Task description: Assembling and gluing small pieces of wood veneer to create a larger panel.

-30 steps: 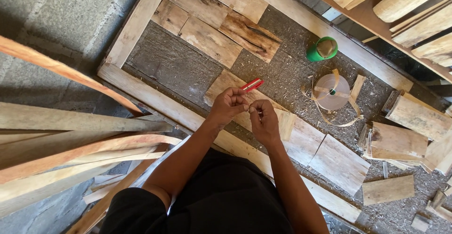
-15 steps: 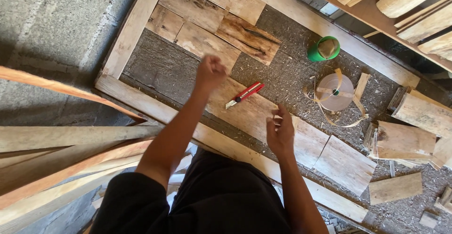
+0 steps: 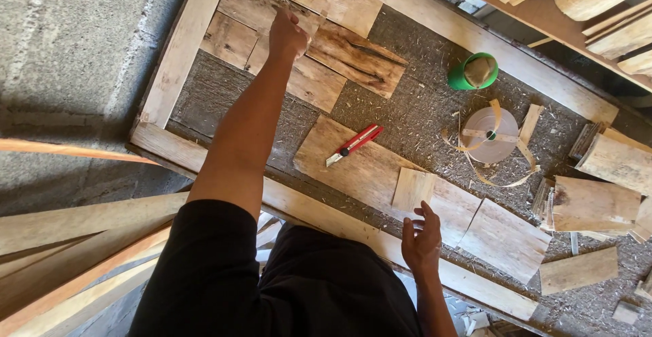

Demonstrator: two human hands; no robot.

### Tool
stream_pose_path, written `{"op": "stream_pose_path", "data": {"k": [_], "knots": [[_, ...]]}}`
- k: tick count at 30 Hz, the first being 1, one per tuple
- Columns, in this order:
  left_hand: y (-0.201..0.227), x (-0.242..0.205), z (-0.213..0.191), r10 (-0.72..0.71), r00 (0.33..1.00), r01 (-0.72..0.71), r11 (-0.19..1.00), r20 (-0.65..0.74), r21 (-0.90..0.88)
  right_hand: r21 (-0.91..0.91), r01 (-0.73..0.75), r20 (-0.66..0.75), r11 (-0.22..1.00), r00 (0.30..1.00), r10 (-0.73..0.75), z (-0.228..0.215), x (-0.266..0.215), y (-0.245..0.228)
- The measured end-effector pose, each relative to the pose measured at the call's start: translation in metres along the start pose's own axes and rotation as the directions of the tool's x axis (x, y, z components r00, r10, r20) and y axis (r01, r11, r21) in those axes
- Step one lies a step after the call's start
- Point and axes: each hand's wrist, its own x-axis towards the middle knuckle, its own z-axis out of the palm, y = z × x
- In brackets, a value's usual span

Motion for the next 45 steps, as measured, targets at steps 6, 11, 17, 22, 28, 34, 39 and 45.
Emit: {"op": "stream_pose_path", "data": {"k": [6, 11, 17, 22, 28, 34, 39, 45], "knots": [[0.006, 0.014, 0.012, -0.134, 0.987, 0.13, 0.99, 0.087, 0.047, -0.024, -0.041, -0.019, 0.999, 0.999, 0.041, 0.0, 0.0, 0.011], [-0.01, 0.029, 0.024, -0.075, 0.994, 0.068, 0.994, 0.076, 0.089, -0.035, -0.049, -0.025, 0.998, 0.999, 0.048, -0.001, 0.005, 0.006], [-0.023, 0.036, 0.031, -0.142, 0.986, 0.133, 0.985, 0.082, 0.111, -0.026, -0.05, -0.004, 0.998, 0.999, 0.05, 0.004, 0.012, 0.009], [-0.037, 0.043, 0.043, -0.115, 0.992, 0.105, 0.977, 0.048, 0.185, -0.042, -0.022, 0.001, 0.999, 1.0, 0.022, 0.004, 0.016, 0.005], [-0.039, 0.048, 0.048, -0.192, 0.981, 0.191, 0.979, 0.009, 0.077, -0.033, -0.032, 0.002, 0.999, 0.999, 0.032, 0.003, 0.021, -0.002], [-0.042, 0.049, 0.052, -0.138, 0.99, 0.137, 0.978, -0.009, 0.156, -0.046, -0.038, 0.021, 0.998, 0.999, 0.039, 0.005, 0.024, 0.0], [-0.03, 0.041, 0.044, -0.244, 0.97, 0.244, 0.969, -0.023, 0.032, 0.001, -0.005, 0.013, 1.0, 1.0, 0.005, 0.008, 0.024, 0.002], [-0.038, 0.047, 0.051, -0.264, 0.964, 0.253, 0.947, 0.031, 0.197, -0.018, -0.001, 0.009, 1.0, 1.0, 0.002, 0.009, 0.026, 0.0]]}}
